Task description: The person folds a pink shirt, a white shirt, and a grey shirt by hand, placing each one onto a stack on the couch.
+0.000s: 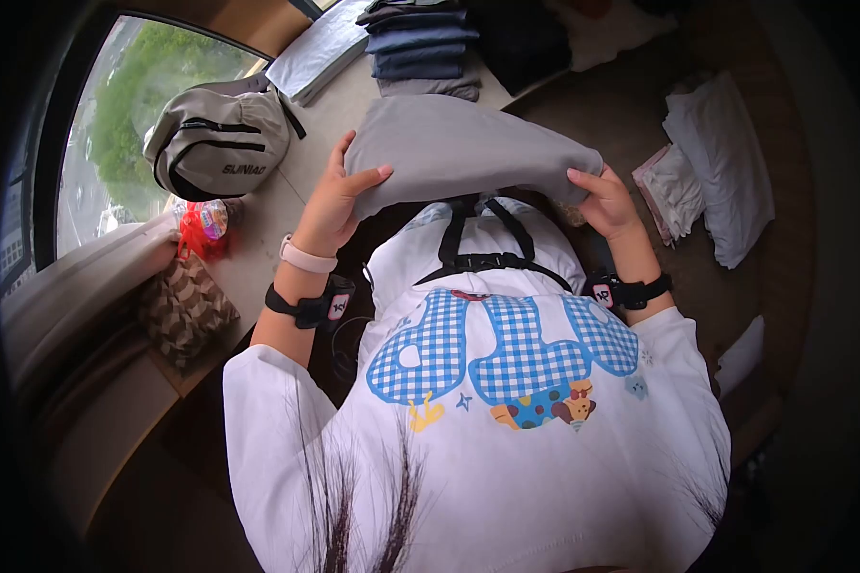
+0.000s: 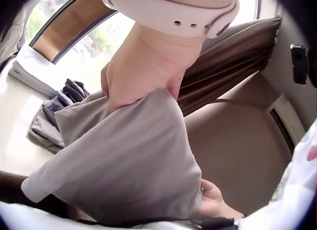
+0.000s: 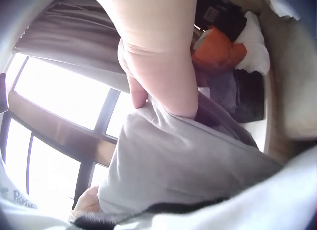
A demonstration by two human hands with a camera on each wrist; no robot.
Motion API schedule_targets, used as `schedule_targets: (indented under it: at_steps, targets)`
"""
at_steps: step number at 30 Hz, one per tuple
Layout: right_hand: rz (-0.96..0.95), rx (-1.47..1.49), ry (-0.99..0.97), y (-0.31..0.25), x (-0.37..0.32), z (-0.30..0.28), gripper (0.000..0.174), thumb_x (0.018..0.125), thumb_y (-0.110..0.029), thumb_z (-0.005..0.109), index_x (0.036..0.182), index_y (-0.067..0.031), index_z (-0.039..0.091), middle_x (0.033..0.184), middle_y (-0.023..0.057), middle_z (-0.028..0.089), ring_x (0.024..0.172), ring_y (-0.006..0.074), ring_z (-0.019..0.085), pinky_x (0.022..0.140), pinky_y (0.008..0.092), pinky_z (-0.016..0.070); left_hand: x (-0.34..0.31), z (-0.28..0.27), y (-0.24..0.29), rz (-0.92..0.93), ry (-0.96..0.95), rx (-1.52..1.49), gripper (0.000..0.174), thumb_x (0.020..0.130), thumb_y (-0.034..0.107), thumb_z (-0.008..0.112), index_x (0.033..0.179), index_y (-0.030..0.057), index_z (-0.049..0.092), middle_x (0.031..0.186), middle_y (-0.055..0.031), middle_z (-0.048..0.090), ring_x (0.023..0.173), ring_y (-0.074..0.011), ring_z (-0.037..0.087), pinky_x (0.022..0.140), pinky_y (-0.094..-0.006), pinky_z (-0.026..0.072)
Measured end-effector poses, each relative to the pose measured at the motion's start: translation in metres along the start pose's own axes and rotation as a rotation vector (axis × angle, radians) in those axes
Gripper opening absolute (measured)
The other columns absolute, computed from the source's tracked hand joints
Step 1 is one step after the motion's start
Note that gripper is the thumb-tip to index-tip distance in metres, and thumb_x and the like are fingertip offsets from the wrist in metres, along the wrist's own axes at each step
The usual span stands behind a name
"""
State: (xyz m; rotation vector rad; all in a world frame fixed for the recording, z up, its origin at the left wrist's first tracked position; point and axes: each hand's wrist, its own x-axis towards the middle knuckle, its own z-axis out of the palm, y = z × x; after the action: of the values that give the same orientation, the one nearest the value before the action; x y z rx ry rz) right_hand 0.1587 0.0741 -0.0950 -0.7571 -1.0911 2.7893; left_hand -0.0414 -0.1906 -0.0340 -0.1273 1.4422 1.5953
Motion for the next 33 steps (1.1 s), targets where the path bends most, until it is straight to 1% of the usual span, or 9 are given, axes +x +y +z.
schedule_targets:
  at_steps: [5, 13, 19, 20, 21, 23, 26, 31, 33]
  targets:
    - [-0.01, -0.165, 0.019, 0.023, -0.066, 0.009, 0.036, 0.076, -0.002, 0.06, 0.111, 0.0031, 0.052, 0.108, 0.0089, 0.058, 0.099, 0.0161, 0.054, 0.089, 0.0292, 0.0391, -0.046, 0.0, -0.023, 0.049, 0.02, -0.014, 0.072, 0.078, 0.0, 0.057, 0.137, 0.005, 0.016, 0.128, -0.0155, 0.038, 0.111, -0.0223, 0.047, 0.091, -0.0308, 0.0404]
    - [0.246, -0.36, 0.093, 0.044, -0.143, 0.028, 0.032, 0.08, -0.016, 0.06, 0.1, 0.0088, 0.057, 0.093, 0.0122, 0.063, 0.084, 0.0158, 0.061, 0.075, 0.0258, 0.0467, -0.1, -0.007, -0.069, -0.268, 0.194, -0.1, 0.054, 0.083, 0.002, 0.046, 0.133, 0.0053, 0.028, 0.127, -0.0156, 0.041, 0.113, -0.0235, 0.045, 0.095, -0.0324, 0.0368]
    - [0.289, 0.189, 0.262, 0.068, -0.133, -0.002, 0.051, 0.092, -0.039, 0.038, 0.103, 0.0078, 0.055, 0.095, 0.0137, 0.063, 0.096, 0.0223, 0.058, 0.088, 0.032, 0.0417, -0.091, -0.015, -0.076, -0.255, 0.19, 0.012, 0.053, 0.082, -0.001, 0.047, 0.132, 0.0046, 0.029, 0.124, -0.0146, 0.044, 0.108, -0.0209, 0.048, 0.092, -0.0309, 0.0386]
    - [0.325, 0.299, 0.009, 0.073, -0.125, -0.026, 0.063, 0.093, -0.047, 0.024, 0.112, 0.0076, 0.049, 0.092, 0.0148, 0.064, 0.093, 0.0246, 0.059, 0.088, 0.034, 0.0422, -0.09, -0.018, -0.076, -0.252, 0.175, 0.021, 0.054, 0.082, -0.002, 0.048, 0.132, 0.0048, 0.028, 0.122, -0.015, 0.045, 0.106, -0.0206, 0.05, 0.091, -0.03, 0.0397]
    - [0.478, 0.349, 0.212, 0.056, -0.112, -0.016, 0.067, 0.091, -0.053, 0.02, 0.111, 0.0057, 0.048, 0.087, 0.0157, 0.064, 0.083, 0.0237, 0.061, 0.081, 0.0333, 0.0463, -0.089, -0.02, -0.077, -0.249, 0.16, 0.03, 0.055, 0.081, -0.003, 0.048, 0.132, 0.0049, 0.028, 0.12, -0.0153, 0.047, 0.104, -0.0202, 0.051, 0.089, -0.0291, 0.0408]
    - [0.702, 0.437, 0.042, 0.065, -0.084, -0.056, 0.062, 0.09, -0.054, 0.026, 0.097, 0.0016, 0.052, 0.078, 0.0142, 0.064, 0.066, 0.0213, 0.062, 0.063, 0.032, 0.0507, -0.089, -0.023, -0.081, -0.203, 0.131, 0.089, 0.057, 0.08, -0.005, 0.048, 0.132, 0.0052, 0.027, 0.117, -0.0153, 0.048, 0.101, -0.0194, 0.053, 0.087, -0.0277, 0.0423]
    - [0.967, -0.128, 0.194, 0.072, -0.035, -0.064, 0.057, 0.083, -0.06, 0.038, 0.085, -0.0043, 0.05, 0.063, 0.0078, 0.059, 0.046, 0.0186, 0.057, 0.043, 0.0291, 0.0464, -0.09, -0.026, -0.078, -0.207, 0.082, 0.163, 0.058, 0.078, -0.002, 0.054, 0.13, 0.0049, 0.03, 0.115, -0.0142, 0.05, 0.101, -0.0192, 0.052, 0.086, -0.0261, 0.041]
    - [0.791, -0.861, 0.354, 0.112, 0.064, -0.053, 0.064, 0.078, -0.062, 0.046, 0.096, -0.0009, 0.055, 0.082, 0.0099, 0.059, 0.075, 0.019, 0.057, 0.065, 0.0323, 0.0463, -0.086, -0.028, -0.075, -0.15, -0.02, 0.509, 0.05, 0.075, 0.002, 0.056, 0.122, 0.0043, 0.042, 0.113, -0.0115, 0.052, 0.098, -0.0182, 0.052, 0.086, -0.0247, 0.0392]
    - [0.769, -0.779, 0.159, 0.123, 0.084, -0.018, 0.059, 0.077, -0.055, 0.053, 0.097, -0.0004, 0.058, 0.088, 0.0097, 0.06, 0.082, 0.0191, 0.057, 0.068, 0.0316, 0.0462, -0.087, -0.025, -0.069, -0.098, -0.085, 0.665, 0.048, 0.073, 0.003, 0.056, 0.12, 0.0044, 0.045, 0.112, -0.0102, 0.052, 0.097, -0.0178, 0.053, 0.086, -0.0246, 0.0388]
